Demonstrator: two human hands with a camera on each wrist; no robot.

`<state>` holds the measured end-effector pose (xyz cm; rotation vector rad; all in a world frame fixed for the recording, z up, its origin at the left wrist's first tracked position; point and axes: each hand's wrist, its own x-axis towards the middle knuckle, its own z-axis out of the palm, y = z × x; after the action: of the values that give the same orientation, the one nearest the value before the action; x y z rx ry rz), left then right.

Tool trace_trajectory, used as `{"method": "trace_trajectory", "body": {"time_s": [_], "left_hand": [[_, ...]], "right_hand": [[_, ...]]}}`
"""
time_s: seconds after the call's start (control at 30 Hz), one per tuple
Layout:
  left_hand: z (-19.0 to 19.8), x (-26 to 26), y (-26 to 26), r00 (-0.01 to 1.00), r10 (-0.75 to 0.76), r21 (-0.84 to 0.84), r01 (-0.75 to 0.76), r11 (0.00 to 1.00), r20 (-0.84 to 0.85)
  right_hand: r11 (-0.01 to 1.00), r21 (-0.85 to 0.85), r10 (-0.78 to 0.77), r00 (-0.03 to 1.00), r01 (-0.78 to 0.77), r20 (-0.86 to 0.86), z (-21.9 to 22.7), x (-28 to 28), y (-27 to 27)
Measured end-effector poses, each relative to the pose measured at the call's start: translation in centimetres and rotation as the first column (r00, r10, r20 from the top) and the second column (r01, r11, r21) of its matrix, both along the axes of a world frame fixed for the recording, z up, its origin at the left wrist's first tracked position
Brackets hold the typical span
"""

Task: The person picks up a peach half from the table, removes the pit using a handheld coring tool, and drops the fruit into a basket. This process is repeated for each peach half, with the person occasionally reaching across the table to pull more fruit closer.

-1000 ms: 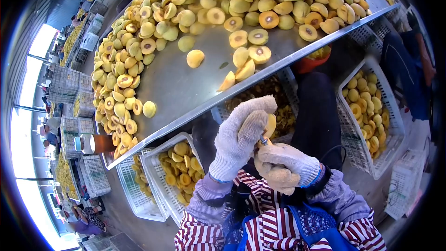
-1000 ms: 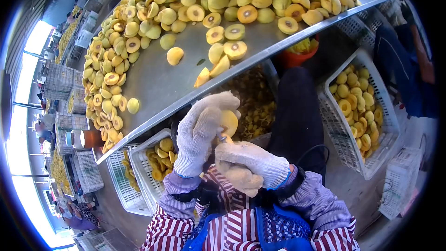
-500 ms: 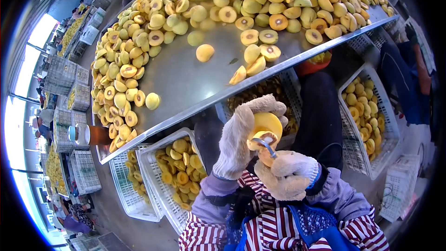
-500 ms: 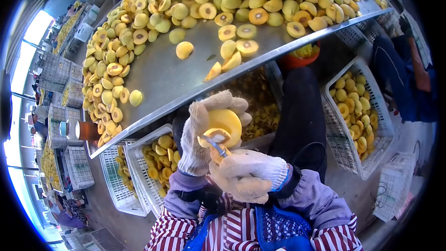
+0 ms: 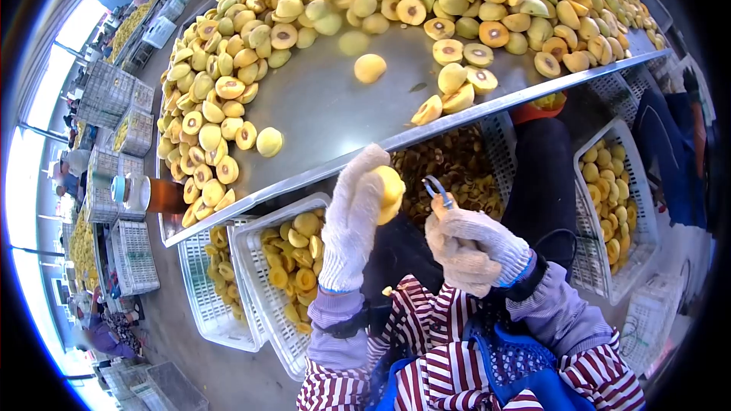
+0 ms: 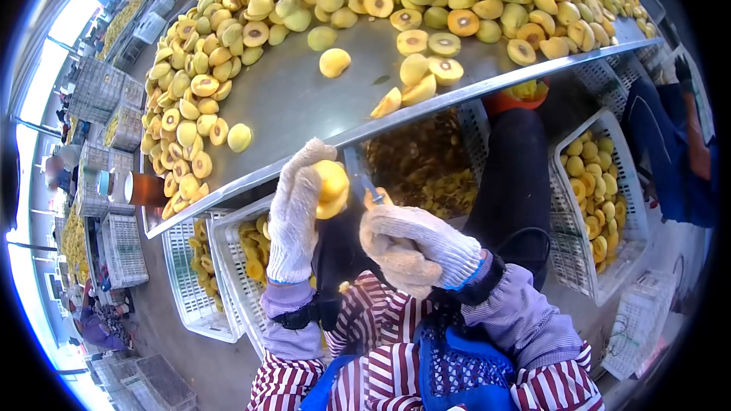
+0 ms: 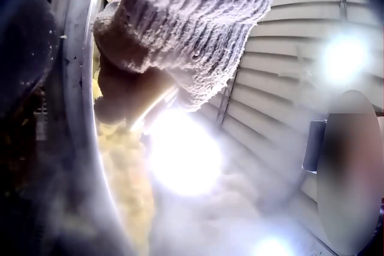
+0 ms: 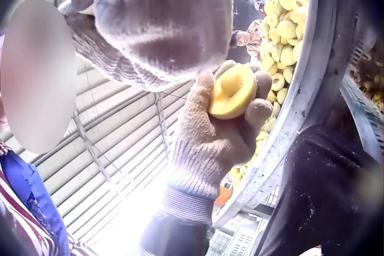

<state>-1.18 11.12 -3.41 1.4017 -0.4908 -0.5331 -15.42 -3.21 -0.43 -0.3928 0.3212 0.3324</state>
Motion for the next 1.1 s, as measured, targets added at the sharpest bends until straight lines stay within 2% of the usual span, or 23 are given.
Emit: {"method": "trace_trajectory", "body": {"time_s": [0.03,0.07,0.13,0.17,0.2,0.23,0.27,0.33,0.37,0.47,0.5,0.53,0.57,0.6,0.63,0.67,0.73,0.8,0.87,0.93,1.03,1.1], "left_hand": [[0.3,-0.4,0.3,0.999,-0.003,0.013,0.002,1.000,0.047],[0.3,-0.4,0.5,0.963,-0.099,0.141,0.065,0.988,0.252],[0.6,-1.2,0.2,0.864,-0.191,0.340,0.024,0.940,0.466],[-0.9,-1.3,-0.4,0.941,-0.041,0.197,-0.027,0.980,0.335],[-0.6,-0.9,-0.5,0.996,0.019,0.142,-0.031,0.989,0.083],[-0.3,-0.9,-0.7,0.995,0.033,0.033,-0.030,0.999,-0.095],[-0.1,-1.1,-0.8,0.962,0.035,-0.072,-0.056,0.996,-0.272],[-0.4,-1.6,-0.9,0.956,0.036,-0.107,-0.070,0.992,-0.291],[-0.5,-1.8,-0.9,0.953,0.038,-0.123,-0.078,0.989,-0.299],[-0.2,-2.0,1.7,0.963,0.226,-0.026,-0.232,0.972,-0.145],[-0.5,-1.5,3.3,0.933,0.347,0.172,-0.359,0.917,0.094],[-1.0,-0.8,5.2,0.850,0.397,0.324,-0.506,0.799,0.347],[-1.2,-0.3,7.2,0.788,0.156,0.553,-0.544,0.632,0.596],[-0.8,-0.1,8.3,0.685,-0.160,0.684,-0.619,0.385,0.711],[-0.6,0.0,8.6,0.566,-0.383,0.680,-0.656,0.327,0.730],[-1.1,0.6,7.6,0.532,-0.309,0.611,-0.622,0.489,0.789],[0.2,0.8,1.5,0.504,-0.133,0.419,-0.512,0.750,0.854],[1.3,1.9,-4.5,0.822,0.000,0.415,-0.288,0.863,0.570],[-0.8,4.5,-9.7,0.728,-0.044,0.462,-0.385,0.799,0.684],[-3.4,6.8,-14.1,0.675,-0.194,0.637,-0.504,0.584,0.712],[-1.6,7.3,-17.5,0.803,-0.482,0.916,-0.187,0.355,0.350],[-0.6,6.9,-17.8,0.859,-0.421,0.905,-0.104,0.413,0.290]], "right_hand": [[0.999,0.045,0.025,0.999,-0.027,0.046,-0.7,0.3,0.2],[0.994,-0.047,0.102,0.992,-0.099,0.068,-0.2,0.8,-0.1],[0.973,-0.210,0.100,0.995,-0.099,-0.005,1.0,0.7,0.2],[0.968,-0.241,0.079,0.997,-0.071,0.020,0.8,0.3,0.1],[0.960,-0.275,0.056,0.997,-0.041,0.046,0.5,-0.2,-0.3],[0.952,-0.306,0.037,0.997,-0.014,0.069,0.2,-0.7,-0.6],[0.944,-0.331,0.008,1.000,-0.002,0.016,0.2,-1.2,-0.6],[0.926,-0.377,-0.035,0.996,0.002,-0.081,0.2,-1.8,-0.9],[0.947,-0.320,-0.002,0.996,-0.027,-0.089,-0.2,-2.1,-1.4],[0.924,-0.380,0.032,0.997,-0.054,-0.064,-0.9,-2.7,-2.7],[0.930,-0.364,0.015,0.996,-0.047,-0.089,-0.9,-2.8,-3.1],[0.932,-0.358,0.018,0.996,-0.047,-0.083,-1.0,-2.9,-3.7],[0.936,-0.349,0.020,0.997,-0.046,-0.077,-1.1,-3.0,-4.2],[0.940,-0.337,0.024,0.997,-0.047,-0.074,-1.3,-3.1,-4.6],[0.927,-0.368,0.038,0.995,-0.068,-0.088,-1.4,-3.0,-4.8],[0.923,-0.378,0.036,0.993,-0.076,-0.113,-1.2,-2.9,-4.9],[0.931,-0.354,0.043,0.990,-0.089,-0.134,-1.1,-2.9,-5.5],[0.919,-0.379,0.065,0.988,-0.113,-0.137,-1.5,-3.0,-6.2],[0.918,-0.379,0.066,0.988,-0.114,-0.138,-1.7,-3.3,-6.7],[0.928,-0.359,0.049,0.990,-0.095,-0.135,-1.3,-3.6,-7.3],[0.917,-0.388,0.034,0.986,-0.095,-0.162,-1.1,-3.6,-8.1],[0.926,-0.370,0.023,0.990,-0.073,-0.139,-1.6,-3.5,-8.5]]}}
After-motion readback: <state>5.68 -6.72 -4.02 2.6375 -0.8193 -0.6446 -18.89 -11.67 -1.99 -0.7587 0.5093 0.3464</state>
